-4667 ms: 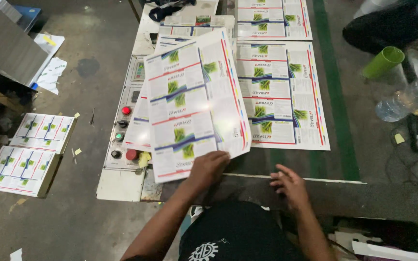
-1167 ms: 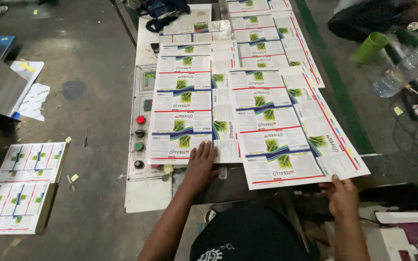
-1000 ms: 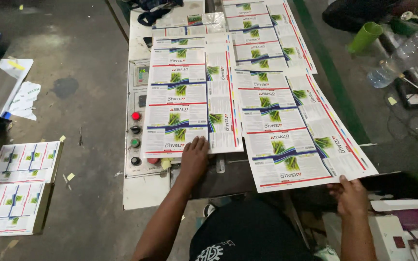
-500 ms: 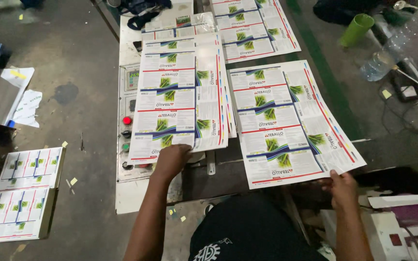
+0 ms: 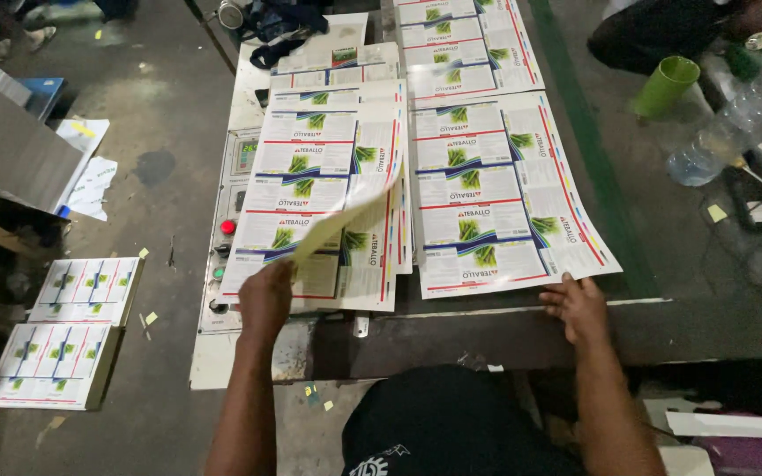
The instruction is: Inspecting and sorting printed sheets coming off a production machine into organized stacks.
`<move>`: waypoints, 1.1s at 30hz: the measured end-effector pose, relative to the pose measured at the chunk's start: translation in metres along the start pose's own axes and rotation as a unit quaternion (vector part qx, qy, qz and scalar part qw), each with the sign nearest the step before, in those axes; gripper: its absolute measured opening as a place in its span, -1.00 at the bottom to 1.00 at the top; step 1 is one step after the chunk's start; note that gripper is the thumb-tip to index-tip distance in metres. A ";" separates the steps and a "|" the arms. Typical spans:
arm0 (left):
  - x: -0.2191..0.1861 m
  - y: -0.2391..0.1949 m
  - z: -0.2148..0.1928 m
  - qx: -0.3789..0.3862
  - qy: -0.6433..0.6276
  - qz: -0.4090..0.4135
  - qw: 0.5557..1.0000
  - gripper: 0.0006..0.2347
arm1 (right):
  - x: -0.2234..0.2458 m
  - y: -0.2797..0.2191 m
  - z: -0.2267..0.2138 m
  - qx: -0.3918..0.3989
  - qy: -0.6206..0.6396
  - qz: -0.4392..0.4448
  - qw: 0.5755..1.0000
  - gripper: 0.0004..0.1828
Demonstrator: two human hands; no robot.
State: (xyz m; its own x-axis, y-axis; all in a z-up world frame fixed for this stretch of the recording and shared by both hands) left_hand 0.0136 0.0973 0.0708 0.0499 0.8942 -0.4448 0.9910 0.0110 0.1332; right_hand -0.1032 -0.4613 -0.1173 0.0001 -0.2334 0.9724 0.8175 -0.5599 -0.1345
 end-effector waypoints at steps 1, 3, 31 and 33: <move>-0.007 -0.003 -0.015 -0.083 -0.050 0.005 0.995 -0.87 | 0.001 0.000 -0.001 0.003 -0.008 0.019 1.000 -0.61; -0.017 -0.010 -0.029 -0.167 -0.097 0.011 0.981 -0.86 | -0.003 -0.002 -0.008 0.008 -0.014 0.037 0.999 -0.57; -0.071 -0.052 0.100 0.088 -0.006 0.161 0.983 -0.57 | -0.018 -0.063 -0.006 -0.010 0.030 -0.039 0.999 -0.73; -0.066 -0.047 0.081 0.075 0.022 0.138 0.987 -0.47 | -0.016 -0.060 -0.029 -0.023 0.027 -0.037 0.999 -0.73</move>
State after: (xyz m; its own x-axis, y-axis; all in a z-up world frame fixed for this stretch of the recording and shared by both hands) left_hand -0.0262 0.0016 0.0218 0.3193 0.8724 -0.3701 0.9475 -0.3002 0.1098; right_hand -0.1686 -0.4467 -0.1303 -0.0918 -0.2325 0.9682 0.7868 -0.6130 -0.0726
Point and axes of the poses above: each hand's wrist, its own y-axis towards the middle knuckle, its own z-axis out of the palm, x = y × z, the point moved 2 cm from there along y, towards the middle knuckle, and after that the axes turned 15 degrees about -z, right-handed, at the moved point
